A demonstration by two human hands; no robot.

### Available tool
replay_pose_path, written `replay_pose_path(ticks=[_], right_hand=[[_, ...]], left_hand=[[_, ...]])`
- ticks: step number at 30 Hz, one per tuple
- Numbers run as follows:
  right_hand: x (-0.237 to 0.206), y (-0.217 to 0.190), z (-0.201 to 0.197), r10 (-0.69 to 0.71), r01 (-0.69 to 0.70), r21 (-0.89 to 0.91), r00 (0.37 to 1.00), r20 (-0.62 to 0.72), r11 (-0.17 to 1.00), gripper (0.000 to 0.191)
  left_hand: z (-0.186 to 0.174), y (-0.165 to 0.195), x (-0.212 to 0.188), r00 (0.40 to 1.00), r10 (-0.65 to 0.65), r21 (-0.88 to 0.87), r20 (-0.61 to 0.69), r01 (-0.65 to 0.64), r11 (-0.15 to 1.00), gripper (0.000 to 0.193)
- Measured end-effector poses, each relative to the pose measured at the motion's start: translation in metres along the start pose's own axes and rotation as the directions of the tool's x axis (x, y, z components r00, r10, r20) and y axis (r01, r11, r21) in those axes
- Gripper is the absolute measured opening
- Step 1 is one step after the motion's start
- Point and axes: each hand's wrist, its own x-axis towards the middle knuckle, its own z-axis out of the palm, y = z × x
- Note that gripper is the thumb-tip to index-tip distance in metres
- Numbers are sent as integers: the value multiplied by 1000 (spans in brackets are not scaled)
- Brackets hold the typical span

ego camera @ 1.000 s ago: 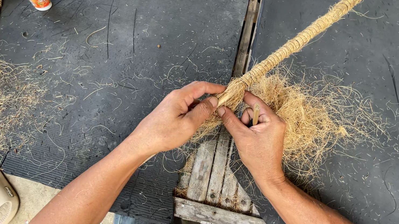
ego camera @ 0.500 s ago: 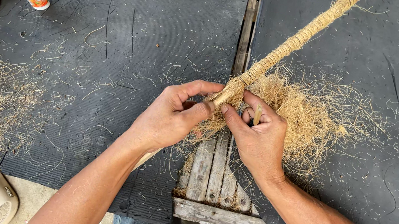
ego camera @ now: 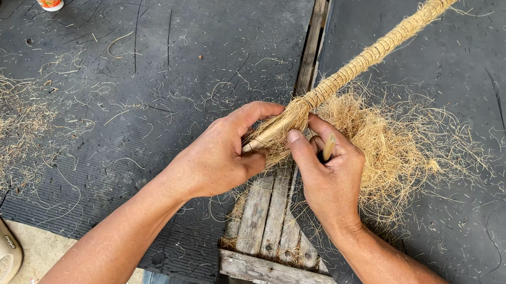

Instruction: The person wraps loose coconut coir fiber around a long wooden stick on a workbench, pressing and smoothing the fiber against the pole, then secures each wrapped section by tying it with thin wooden strips, working along the stick section by section.

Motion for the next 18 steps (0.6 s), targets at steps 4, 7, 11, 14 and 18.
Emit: replay_pose_path(ticks=[4,7,11,14,18], right_hand=[[0,0,1,13,-14,-57,1000,-27,998,33],[1,1,2,14,-18,-118,999,-35,993,37],[1,4,4,-5,-1,-125,999,-48,992,46],[0,5,5,-25,19,-150,999,-43,988,46],[1,4,6,-69,62,-169,997,-38,984,49]], left_hand=[[2,2,0,1000,1,2,12,-1,1000,66],[2,3,0,1000,-15,-1,12,15,1000,69],[1,4,-1,1000,8,-29,14,-7,1000,71],[0,4,-3,998,-30,-157,49,37,987,69],[0,4,-3,998,-58,-219,31,63,974,53]])
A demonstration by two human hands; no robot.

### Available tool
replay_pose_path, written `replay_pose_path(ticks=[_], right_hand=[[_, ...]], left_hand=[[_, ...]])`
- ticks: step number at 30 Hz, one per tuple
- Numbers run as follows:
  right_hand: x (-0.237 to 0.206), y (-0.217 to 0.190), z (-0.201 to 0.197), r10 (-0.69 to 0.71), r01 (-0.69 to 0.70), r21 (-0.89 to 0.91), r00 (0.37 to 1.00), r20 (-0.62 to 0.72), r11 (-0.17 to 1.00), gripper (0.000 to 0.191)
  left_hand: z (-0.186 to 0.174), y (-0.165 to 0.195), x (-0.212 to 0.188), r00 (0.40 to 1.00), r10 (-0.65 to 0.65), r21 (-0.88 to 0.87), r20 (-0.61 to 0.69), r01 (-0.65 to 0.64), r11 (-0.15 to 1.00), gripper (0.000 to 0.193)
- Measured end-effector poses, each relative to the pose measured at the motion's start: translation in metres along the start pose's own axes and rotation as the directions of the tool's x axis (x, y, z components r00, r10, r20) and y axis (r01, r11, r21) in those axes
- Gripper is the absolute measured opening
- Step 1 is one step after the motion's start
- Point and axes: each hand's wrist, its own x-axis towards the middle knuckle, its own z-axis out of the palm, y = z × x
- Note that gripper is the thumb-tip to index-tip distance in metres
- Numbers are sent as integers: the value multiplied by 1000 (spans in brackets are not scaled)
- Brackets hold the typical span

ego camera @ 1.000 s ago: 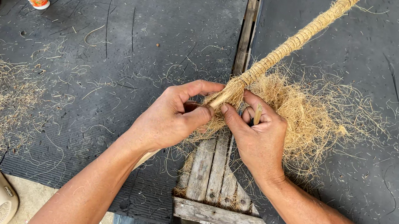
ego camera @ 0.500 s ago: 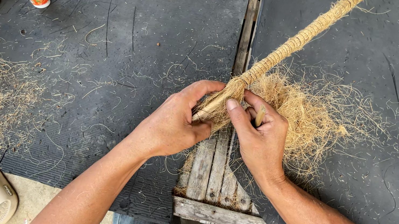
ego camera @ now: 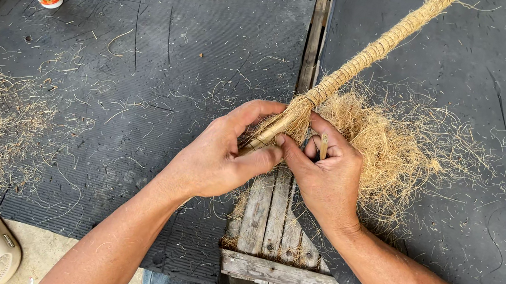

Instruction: The person wraps loose coconut coir fiber around a long wooden stick on a workbench, pressing and smoothing the fiber against the pole, then secures each wrapped section by tying it with thin wooden strips, working along the stick section by section.

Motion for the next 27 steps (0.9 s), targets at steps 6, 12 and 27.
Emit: replay_pose_path(ticks=[6,12,27], right_hand=[[0,-4,-3,40,-40,43,999,14,998,37],[0,-2,-2,14,-14,42,1000,-8,999,35],[-3,-6,-2,36,-35,53,999,-11,998,37]], left_hand=[[3,-1,4,997,-16,99,-74,24,995,41],[1,0,6,992,-105,28,-70,107,994,35],[0,1,8,982,-173,-174,-82,156,972,26]])
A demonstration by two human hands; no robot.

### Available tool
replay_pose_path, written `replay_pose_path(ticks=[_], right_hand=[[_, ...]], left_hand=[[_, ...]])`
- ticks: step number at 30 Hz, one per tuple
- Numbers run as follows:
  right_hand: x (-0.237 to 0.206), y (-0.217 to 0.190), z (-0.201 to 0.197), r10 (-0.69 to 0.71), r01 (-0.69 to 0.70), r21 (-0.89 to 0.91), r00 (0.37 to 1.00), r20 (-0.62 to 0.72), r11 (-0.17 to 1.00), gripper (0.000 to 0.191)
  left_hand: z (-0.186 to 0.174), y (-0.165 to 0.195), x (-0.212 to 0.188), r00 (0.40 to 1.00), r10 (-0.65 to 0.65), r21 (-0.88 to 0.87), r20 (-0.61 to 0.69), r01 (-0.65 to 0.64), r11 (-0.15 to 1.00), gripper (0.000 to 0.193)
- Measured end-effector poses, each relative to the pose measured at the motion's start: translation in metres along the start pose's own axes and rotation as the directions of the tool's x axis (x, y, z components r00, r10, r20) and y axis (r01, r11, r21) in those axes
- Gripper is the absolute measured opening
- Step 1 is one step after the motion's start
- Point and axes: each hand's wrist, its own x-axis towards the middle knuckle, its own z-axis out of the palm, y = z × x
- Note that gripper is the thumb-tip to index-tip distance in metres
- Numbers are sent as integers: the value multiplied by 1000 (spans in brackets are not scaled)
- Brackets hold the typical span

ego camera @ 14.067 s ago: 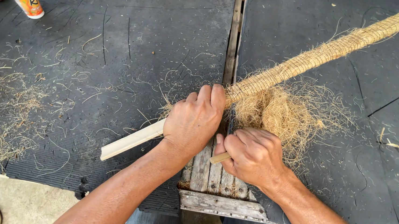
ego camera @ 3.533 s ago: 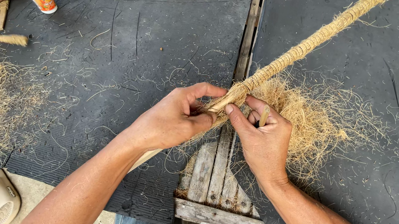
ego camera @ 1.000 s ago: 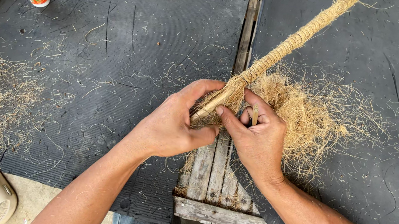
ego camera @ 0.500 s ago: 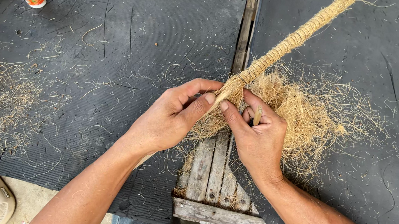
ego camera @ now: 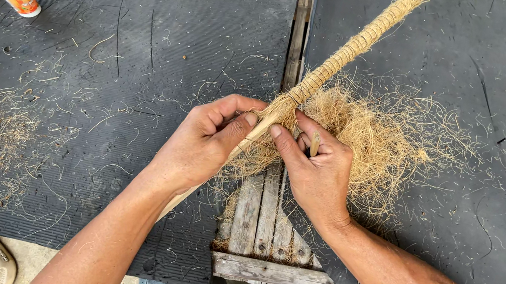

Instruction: The person wraps loose coconut coir fiber around a long wooden stick on a workbench, pressing and smoothing the fiber against the pole, then secures each wrapped section by tying it with thin wooden strips, working along the stick section by section.

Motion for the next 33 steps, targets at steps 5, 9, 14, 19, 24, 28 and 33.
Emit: replay_pose_path(ticks=[5,9,14,19,24,28,33], right_hand=[[0,2,0,10,-10,35,1000,5,999,38],[0,5,0,14,-14,38,1000,2,999,39],[0,8,0,20,-20,31,1000,-6,999,42],[0,7,0,15,-15,30,1000,-2,999,43],[0,4,1,42,-42,30,999,-5,999,46],[-1,4,0,10,-10,-28,1000,6,1000,49],[-2,6,0,-62,64,-55,998,26,996,52]], left_hand=[[-1,2,2,1000,-31,-7,5,31,999,25],[-1,3,5,1000,-10,-21,-3,10,1000,24],[-3,-2,3,998,69,56,-9,-68,996,11],[-5,-9,1,982,186,241,28,-187,952,15],[-7,-9,2,992,128,198,3,-126,972,28],[-8,-6,0,998,60,150,-5,-58,987,33],[-9,-1,-4,991,122,140,61,-130,982,33]])
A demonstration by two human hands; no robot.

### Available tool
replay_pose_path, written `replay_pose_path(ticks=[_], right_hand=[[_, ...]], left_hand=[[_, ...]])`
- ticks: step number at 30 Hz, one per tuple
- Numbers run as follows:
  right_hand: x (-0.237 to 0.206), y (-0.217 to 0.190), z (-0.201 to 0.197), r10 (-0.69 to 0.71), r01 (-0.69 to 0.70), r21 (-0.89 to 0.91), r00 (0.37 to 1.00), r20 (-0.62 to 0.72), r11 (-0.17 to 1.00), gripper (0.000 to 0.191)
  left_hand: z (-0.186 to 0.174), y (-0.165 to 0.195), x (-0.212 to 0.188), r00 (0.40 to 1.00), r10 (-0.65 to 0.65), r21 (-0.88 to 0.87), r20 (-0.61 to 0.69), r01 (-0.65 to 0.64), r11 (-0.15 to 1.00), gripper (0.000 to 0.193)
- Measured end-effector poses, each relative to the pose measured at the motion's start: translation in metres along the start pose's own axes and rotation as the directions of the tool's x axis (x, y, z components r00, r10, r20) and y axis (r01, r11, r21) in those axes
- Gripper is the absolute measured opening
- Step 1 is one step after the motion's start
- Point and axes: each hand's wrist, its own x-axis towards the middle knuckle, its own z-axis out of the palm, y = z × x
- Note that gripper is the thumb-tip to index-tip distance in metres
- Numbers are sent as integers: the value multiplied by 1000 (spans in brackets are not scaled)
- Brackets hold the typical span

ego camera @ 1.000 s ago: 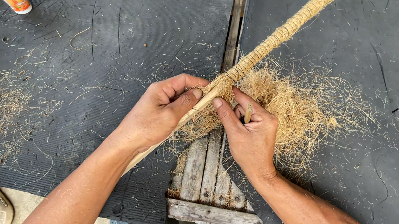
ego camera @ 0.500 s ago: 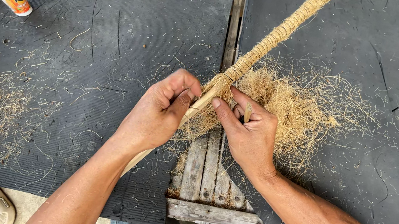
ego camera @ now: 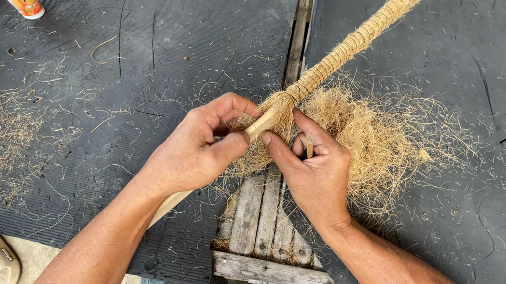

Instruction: The person wraps loose coconut coir fiber around a long wooden stick on a workbench, pressing and smoothing the fiber against the pole, then secures each wrapped section by tying it with thin wooden strips, working along the stick section by section.

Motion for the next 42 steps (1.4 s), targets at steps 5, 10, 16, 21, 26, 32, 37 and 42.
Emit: replay_pose_path(ticks=[5,10,16,21,26,32,37,42], right_hand=[[2,3,1,36,-35,-83,999,11,996,60],[1,5,1,7,-6,-67,1000,22,998,65],[0,0,-1,67,-68,12,997,30,998,56],[-1,-5,-1,32,-32,14,999,-7,999,46],[0,-5,2,41,-41,-2,998,-38,999,45],[-1,-4,5,38,-39,-20,998,-55,999,53],[-2,-3,5,12,-12,-12,999,-40,1000,56],[-1,-2,4,18,-18,2,1000,-18,1000,54]], left_hand=[[-2,4,-3,996,-53,48,69,50,998,50],[-2,8,-6,996,14,283,91,-40,958,64],[-1,11,-7,993,-27,295,114,-8,955,70],[-1,12,-10,991,36,271,133,-71,960,74],[-1,11,-11,988,53,272,146,-92,958,80],[-2,15,-13,988,33,248,151,-70,966,77],[-3,14,-14,995,-6,185,100,-12,983,53],[1,9,-12,984,172,210,51,-179,961,29]])
